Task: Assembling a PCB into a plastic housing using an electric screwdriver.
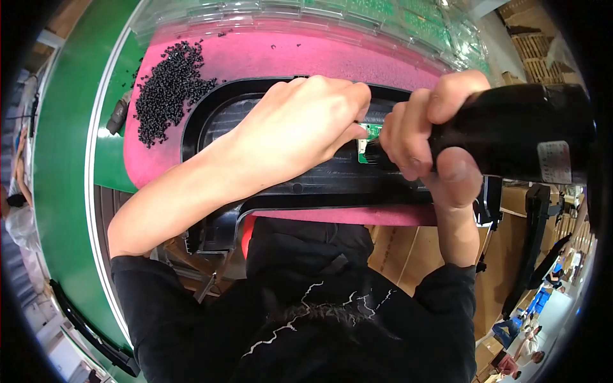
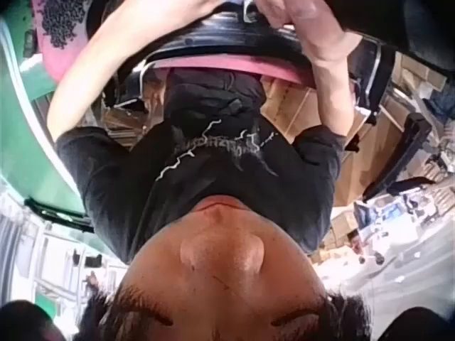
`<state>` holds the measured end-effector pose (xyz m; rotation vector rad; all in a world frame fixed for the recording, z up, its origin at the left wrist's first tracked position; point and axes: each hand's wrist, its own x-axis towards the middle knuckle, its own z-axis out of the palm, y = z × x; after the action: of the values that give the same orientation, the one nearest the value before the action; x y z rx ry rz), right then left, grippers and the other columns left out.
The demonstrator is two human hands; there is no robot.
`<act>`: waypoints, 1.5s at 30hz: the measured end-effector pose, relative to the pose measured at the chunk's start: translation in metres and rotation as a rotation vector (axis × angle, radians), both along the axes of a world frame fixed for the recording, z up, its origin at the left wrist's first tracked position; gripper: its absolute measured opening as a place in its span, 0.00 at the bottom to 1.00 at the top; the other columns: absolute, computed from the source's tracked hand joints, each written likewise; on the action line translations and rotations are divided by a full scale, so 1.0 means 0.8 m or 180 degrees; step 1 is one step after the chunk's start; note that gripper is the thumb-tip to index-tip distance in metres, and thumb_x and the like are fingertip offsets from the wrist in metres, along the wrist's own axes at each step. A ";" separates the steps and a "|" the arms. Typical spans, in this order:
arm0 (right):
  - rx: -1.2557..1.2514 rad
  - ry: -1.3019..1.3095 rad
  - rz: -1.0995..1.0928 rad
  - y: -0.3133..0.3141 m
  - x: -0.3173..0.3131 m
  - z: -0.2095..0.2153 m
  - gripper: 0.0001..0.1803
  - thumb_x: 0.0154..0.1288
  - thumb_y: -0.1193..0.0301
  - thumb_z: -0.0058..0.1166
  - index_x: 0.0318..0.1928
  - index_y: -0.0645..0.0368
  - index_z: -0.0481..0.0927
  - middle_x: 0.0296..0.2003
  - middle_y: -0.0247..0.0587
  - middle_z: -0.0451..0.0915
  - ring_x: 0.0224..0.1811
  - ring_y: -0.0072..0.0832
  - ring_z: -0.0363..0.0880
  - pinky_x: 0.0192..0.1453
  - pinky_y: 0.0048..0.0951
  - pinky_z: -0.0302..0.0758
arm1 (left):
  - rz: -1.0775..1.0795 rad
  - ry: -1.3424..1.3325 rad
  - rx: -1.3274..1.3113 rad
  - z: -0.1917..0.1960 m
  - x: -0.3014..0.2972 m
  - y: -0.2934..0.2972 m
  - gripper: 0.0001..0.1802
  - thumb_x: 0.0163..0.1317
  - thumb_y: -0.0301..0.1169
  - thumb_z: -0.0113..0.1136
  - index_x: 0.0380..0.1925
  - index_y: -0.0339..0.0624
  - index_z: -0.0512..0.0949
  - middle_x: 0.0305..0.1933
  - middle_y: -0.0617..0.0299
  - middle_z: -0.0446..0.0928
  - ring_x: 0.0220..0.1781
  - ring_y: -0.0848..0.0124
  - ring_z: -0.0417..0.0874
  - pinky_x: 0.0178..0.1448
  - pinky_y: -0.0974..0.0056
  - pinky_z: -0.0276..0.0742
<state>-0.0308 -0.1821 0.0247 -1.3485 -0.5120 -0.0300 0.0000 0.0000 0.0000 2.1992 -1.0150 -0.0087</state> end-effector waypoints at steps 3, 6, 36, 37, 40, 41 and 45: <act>-0.0222 -0.0070 0.0389 -0.003 0.002 -0.003 0.30 0.59 0.49 0.64 0.48 0.54 0.65 0.18 0.28 0.67 0.15 0.19 0.63 0.22 0.23 0.64 | 0.0005 0.0086 0.0145 -0.008 0.000 0.000 0.13 0.55 0.26 0.62 0.41 0.37 0.76 0.34 0.50 0.79 0.40 0.49 0.82 0.42 0.50 0.77; -0.0297 -0.0227 0.0261 0.001 -0.001 0.004 0.26 0.62 0.50 0.61 0.47 0.54 0.66 0.18 0.27 0.67 0.15 0.19 0.62 0.23 0.24 0.64 | -0.0223 0.0069 0.0100 -0.009 0.000 0.008 0.11 0.55 0.27 0.63 0.38 0.36 0.77 0.33 0.49 0.79 0.39 0.48 0.81 0.40 0.50 0.77; 0.0357 -0.0745 -0.0016 -0.024 0.023 -0.003 0.17 0.70 0.57 0.44 0.50 0.53 0.67 0.19 0.32 0.66 0.16 0.22 0.62 0.25 0.28 0.63 | 0.0315 0.0182 0.0081 0.007 -0.002 -0.002 0.09 0.63 0.30 0.58 0.30 0.32 0.79 0.28 0.48 0.79 0.31 0.48 0.80 0.38 0.54 0.75; 0.0350 -0.0741 -0.0014 -0.023 0.025 -0.005 0.17 0.70 0.57 0.44 0.50 0.53 0.67 0.19 0.32 0.66 0.16 0.22 0.62 0.25 0.28 0.63 | 0.0313 0.0206 0.0144 0.010 -0.003 -0.002 0.10 0.63 0.30 0.57 0.29 0.32 0.78 0.27 0.47 0.78 0.30 0.47 0.79 0.36 0.53 0.74; 0.0317 -0.0755 0.0089 -0.017 0.029 -0.008 0.16 0.70 0.58 0.45 0.49 0.53 0.68 0.18 0.33 0.66 0.16 0.22 0.62 0.26 0.28 0.64 | 0.0342 0.0193 0.0189 0.010 -0.002 -0.001 0.11 0.63 0.31 0.56 0.27 0.33 0.76 0.25 0.47 0.76 0.29 0.46 0.78 0.35 0.51 0.72; 0.0293 -0.0713 0.0073 -0.017 0.029 -0.009 0.15 0.70 0.59 0.45 0.49 0.54 0.68 0.19 0.33 0.66 0.16 0.22 0.62 0.26 0.28 0.65 | 0.0355 0.0202 0.0178 0.011 -0.002 0.000 0.11 0.63 0.31 0.56 0.27 0.33 0.76 0.25 0.47 0.76 0.29 0.46 0.78 0.35 0.51 0.72; 0.0016 -0.0754 -0.0121 -0.011 0.030 -0.004 0.14 0.69 0.61 0.45 0.49 0.56 0.68 0.19 0.33 0.66 0.16 0.22 0.62 0.26 0.28 0.65 | 0.0407 0.0220 0.0117 0.011 -0.003 0.000 0.11 0.62 0.32 0.57 0.28 0.34 0.77 0.27 0.47 0.77 0.31 0.46 0.79 0.36 0.51 0.73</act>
<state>-0.0065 -0.1908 0.0216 -1.3571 -0.6847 -0.2243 -0.0025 -0.0004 0.0089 2.2774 -0.8411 -0.0452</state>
